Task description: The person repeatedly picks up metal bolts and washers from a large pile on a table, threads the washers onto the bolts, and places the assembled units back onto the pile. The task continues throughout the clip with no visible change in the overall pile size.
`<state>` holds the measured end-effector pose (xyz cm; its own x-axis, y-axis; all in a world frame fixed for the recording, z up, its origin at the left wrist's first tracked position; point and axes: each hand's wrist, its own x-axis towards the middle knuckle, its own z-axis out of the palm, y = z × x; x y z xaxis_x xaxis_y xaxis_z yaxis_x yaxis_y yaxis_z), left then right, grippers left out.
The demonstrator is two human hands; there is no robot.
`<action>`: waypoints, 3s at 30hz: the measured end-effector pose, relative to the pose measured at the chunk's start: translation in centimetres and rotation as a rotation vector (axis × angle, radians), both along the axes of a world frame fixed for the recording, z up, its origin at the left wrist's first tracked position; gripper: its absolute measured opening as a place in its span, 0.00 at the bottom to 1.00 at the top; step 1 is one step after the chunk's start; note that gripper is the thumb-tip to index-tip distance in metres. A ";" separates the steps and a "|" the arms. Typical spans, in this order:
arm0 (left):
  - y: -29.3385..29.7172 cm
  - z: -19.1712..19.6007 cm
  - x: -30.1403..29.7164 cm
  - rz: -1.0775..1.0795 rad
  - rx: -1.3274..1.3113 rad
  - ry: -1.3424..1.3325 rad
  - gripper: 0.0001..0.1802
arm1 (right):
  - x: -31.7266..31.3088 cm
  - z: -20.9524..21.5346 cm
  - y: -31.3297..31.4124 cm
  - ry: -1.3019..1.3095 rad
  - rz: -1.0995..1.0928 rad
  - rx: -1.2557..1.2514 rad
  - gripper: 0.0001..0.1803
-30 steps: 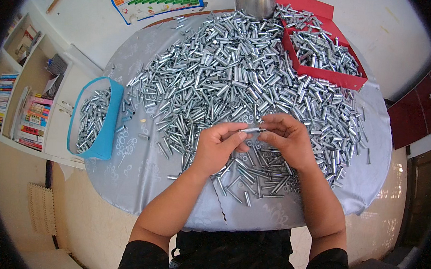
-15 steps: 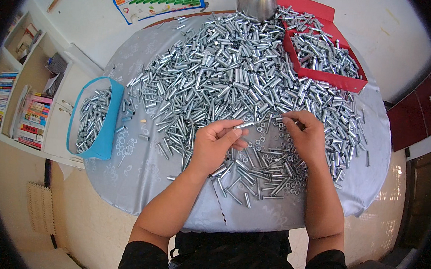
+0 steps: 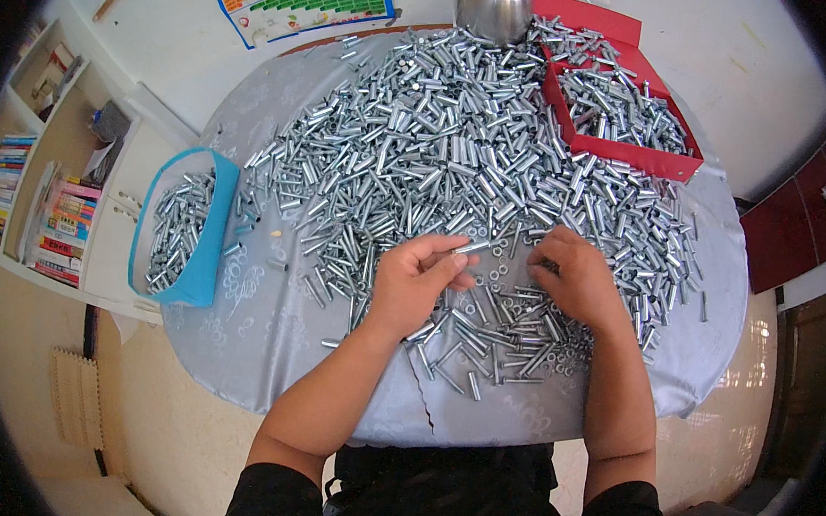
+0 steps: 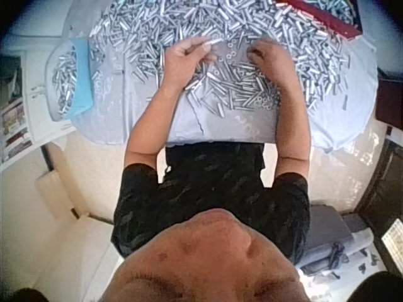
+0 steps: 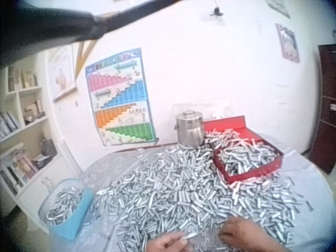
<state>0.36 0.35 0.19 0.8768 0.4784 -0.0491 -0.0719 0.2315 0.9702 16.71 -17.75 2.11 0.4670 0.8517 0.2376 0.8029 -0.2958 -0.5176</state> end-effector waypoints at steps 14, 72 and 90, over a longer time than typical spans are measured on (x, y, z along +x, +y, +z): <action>-0.3 0.1 0.0 -0.066 0.011 0.013 0.14 | -2.6 -0.8 2.3 1.041 -0.101 0.425 0.07; -0.2 -0.1 0.0 -0.059 -0.021 -0.041 0.13 | -2.8 -0.5 2.2 0.851 -0.098 0.382 0.12; 0.0 0.3 -0.2 -0.095 -0.019 -0.012 0.13 | -2.9 -0.1 1.9 0.861 -0.049 0.343 0.08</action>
